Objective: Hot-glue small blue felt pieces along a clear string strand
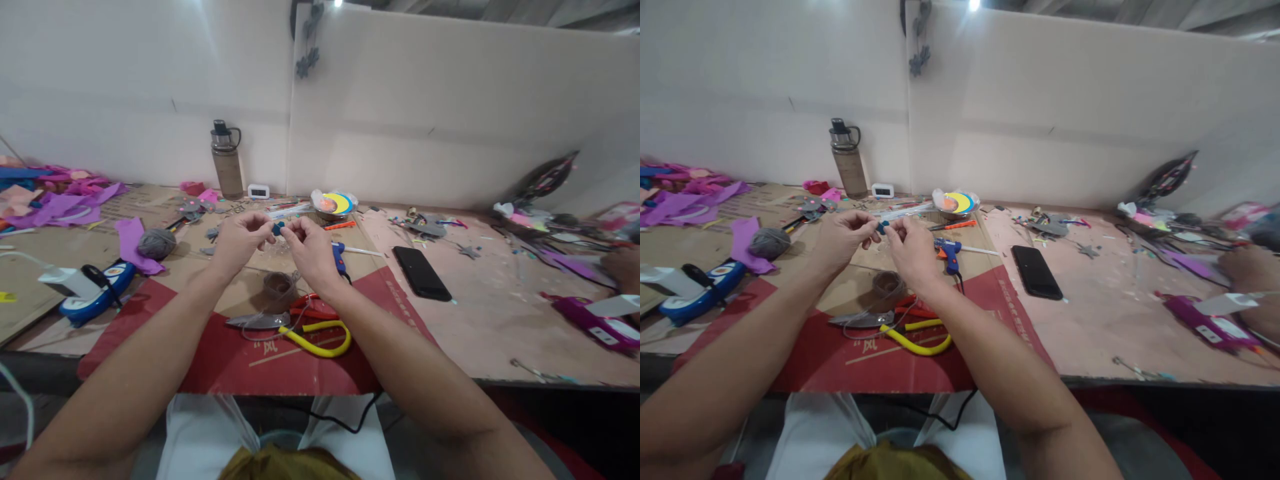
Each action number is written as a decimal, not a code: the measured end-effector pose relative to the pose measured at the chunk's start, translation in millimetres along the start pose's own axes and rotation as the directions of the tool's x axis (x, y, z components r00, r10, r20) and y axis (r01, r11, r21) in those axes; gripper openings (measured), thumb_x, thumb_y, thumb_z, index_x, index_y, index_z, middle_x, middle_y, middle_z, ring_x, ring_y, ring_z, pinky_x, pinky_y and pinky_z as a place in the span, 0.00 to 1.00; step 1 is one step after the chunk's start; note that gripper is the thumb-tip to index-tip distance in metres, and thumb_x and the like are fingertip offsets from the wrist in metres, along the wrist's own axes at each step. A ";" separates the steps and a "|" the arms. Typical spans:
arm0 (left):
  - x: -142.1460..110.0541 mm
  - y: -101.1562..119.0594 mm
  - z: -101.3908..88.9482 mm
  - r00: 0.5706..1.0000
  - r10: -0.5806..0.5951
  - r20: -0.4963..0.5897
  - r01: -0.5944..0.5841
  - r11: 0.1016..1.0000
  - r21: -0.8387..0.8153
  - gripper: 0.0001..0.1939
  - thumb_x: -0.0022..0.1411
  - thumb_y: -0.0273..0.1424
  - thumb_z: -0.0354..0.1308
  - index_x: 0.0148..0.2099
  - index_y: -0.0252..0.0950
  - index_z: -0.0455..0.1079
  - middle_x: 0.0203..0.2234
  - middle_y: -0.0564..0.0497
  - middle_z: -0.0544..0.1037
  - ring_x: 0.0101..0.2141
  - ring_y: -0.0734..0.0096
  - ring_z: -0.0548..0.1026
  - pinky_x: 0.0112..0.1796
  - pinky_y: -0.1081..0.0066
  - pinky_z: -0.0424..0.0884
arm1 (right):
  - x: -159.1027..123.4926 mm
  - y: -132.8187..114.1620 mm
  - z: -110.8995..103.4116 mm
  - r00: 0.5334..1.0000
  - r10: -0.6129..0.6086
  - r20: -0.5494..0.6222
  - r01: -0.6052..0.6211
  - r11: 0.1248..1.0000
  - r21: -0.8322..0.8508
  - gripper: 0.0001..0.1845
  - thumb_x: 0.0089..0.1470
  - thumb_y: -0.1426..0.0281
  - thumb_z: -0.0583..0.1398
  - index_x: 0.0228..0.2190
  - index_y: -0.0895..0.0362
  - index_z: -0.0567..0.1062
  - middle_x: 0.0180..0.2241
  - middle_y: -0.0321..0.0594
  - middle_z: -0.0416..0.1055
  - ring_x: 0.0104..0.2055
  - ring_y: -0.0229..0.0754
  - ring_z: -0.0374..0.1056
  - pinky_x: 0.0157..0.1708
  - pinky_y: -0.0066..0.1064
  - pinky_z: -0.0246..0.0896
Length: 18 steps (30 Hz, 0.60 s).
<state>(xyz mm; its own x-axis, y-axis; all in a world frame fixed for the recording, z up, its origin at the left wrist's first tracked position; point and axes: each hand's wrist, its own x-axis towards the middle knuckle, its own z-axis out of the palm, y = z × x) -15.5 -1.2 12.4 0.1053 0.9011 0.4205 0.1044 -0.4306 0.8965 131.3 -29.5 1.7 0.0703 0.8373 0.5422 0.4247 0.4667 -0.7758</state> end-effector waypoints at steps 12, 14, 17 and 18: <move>0.5 -3.6 4.0 0.985 -0.030 -0.169 0.015 0.996 -0.089 0.08 0.53 0.33 0.62 0.29 0.34 0.71 0.20 0.52 0.74 0.22 0.75 0.74 0.17 0.79 0.59 | -8.2 4.7 5.8 0.998 -0.023 0.064 0.022 1.000 0.015 0.09 0.57 0.66 0.54 0.30 0.57 0.71 0.27 0.34 0.68 0.30 0.35 0.61 0.33 0.28 0.54; 2.0 -4.0 2.3 0.980 -0.052 -0.194 0.027 0.991 -0.131 0.08 0.53 0.34 0.62 0.29 0.34 0.70 0.20 0.53 0.73 0.23 0.74 0.75 0.16 0.80 0.58 | -12.2 3.9 6.1 0.993 -0.074 0.092 0.079 0.996 -0.044 0.10 0.58 0.66 0.53 0.31 0.56 0.71 0.29 0.36 0.70 0.32 0.36 0.63 0.35 0.28 0.55; 3.3 -2.6 0.5 0.972 -0.151 -0.178 0.099 0.958 -0.271 0.09 0.52 0.33 0.63 0.31 0.34 0.68 0.23 0.54 0.73 0.25 0.73 0.77 0.14 0.81 0.56 | -17.6 2.4 6.6 0.974 -0.144 0.172 0.169 0.976 -0.138 0.11 0.59 0.68 0.52 0.32 0.56 0.72 0.32 0.39 0.71 0.35 0.38 0.64 0.37 0.29 0.55; 3.5 -1.7 0.2 0.968 -0.190 -0.165 0.128 0.936 -0.326 0.09 0.51 0.32 0.63 0.31 0.34 0.68 0.24 0.54 0.74 0.25 0.73 0.78 0.14 0.81 0.56 | -19.0 2.4 6.9 0.966 -0.159 0.204 0.194 0.967 -0.167 0.11 0.60 0.68 0.52 0.32 0.56 0.73 0.32 0.39 0.72 0.35 0.39 0.64 0.38 0.29 0.55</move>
<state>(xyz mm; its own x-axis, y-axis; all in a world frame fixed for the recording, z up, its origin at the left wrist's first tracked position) -15.1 2.7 12.3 -0.0812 0.9623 0.2595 -0.2114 -0.2711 0.9390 124.7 -42.3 -12.7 -0.1838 0.7927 0.5812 0.5752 0.5662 -0.5904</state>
